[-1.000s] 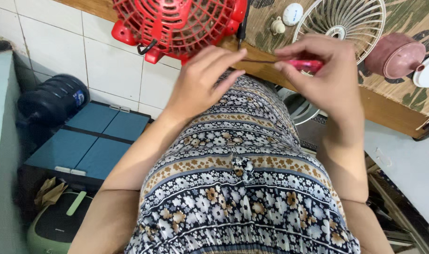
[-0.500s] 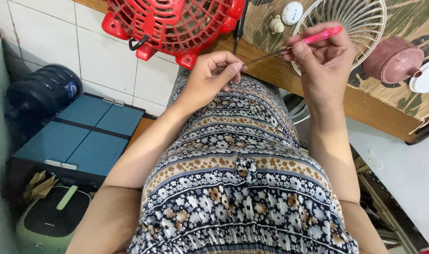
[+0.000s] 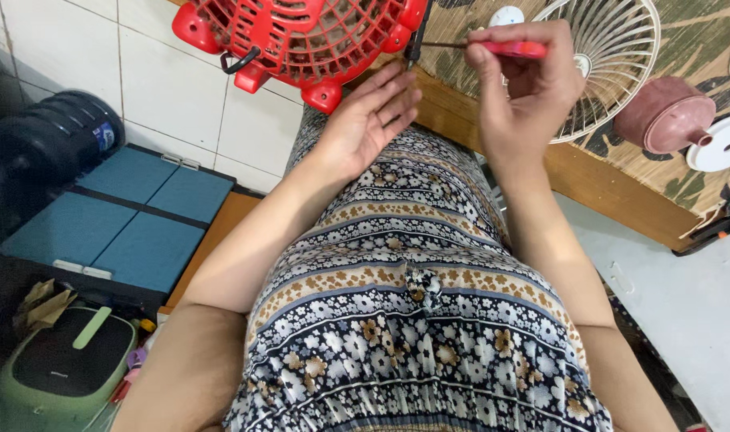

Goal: The person uses a pink screwdriver to unscrew and remove the front grille of a small red electric fan. They then wipe the fan's interior with a white cloth and reattach the grille, securing it with screws.

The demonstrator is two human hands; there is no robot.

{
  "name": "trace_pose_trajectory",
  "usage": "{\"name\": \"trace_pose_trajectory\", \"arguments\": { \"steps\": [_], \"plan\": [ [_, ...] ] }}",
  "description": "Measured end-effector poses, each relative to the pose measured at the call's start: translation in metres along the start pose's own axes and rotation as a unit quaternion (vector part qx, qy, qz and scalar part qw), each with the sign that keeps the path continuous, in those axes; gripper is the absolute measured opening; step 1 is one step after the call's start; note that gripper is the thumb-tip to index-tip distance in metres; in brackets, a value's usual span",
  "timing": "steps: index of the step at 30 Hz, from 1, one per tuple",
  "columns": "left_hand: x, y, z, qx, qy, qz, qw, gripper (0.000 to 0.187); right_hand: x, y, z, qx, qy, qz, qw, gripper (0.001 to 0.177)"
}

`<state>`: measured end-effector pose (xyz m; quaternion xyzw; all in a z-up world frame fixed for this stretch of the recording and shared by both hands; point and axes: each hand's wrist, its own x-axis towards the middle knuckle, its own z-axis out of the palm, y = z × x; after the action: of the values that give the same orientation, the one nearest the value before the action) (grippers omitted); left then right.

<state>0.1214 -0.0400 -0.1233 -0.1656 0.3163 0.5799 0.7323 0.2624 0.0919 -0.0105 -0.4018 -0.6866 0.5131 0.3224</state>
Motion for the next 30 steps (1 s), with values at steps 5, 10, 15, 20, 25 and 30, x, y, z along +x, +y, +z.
{"name": "trace_pose_trajectory", "arguments": {
  "steps": [5, 10, 15, 20, 25, 30],
  "plan": [
    [0.013, -0.014, -0.004, -0.087, 0.043, 0.043, 0.994, 0.034, 0.003, 0.003, 0.019, -0.073, 0.005, -0.025, 0.997, 0.018],
    [0.018, -0.018, -0.008, -0.09, 0.048, 0.066, 0.993, 0.03, 0.005, 0.006, 0.029, -0.129, 0.021, -0.05, 0.99, 0.019],
    [0.022, -0.021, -0.01, -0.079, 0.06, 0.061, 0.993, 0.033, 0.003, 0.006, 0.039, -0.163, 0.031, -0.077, 0.983, 0.019],
    [0.029, -0.024, -0.014, -0.07, 0.058, 0.051, 0.995, 0.036, -0.001, -0.002, 0.041, -0.237, 0.057, -0.065, 0.968, 0.024],
    [0.033, -0.026, -0.016, -0.057, 0.066, 0.048, 0.995, 0.036, 0.011, -0.019, 0.043, -0.257, 0.03, -0.007, 0.966, 0.028],
    [0.035, -0.026, -0.016, -0.061, 0.059, 0.047, 0.995, 0.036, 0.035, -0.037, 0.032, -0.367, -0.098, -0.042, 0.924, 0.024]
  ]
}}
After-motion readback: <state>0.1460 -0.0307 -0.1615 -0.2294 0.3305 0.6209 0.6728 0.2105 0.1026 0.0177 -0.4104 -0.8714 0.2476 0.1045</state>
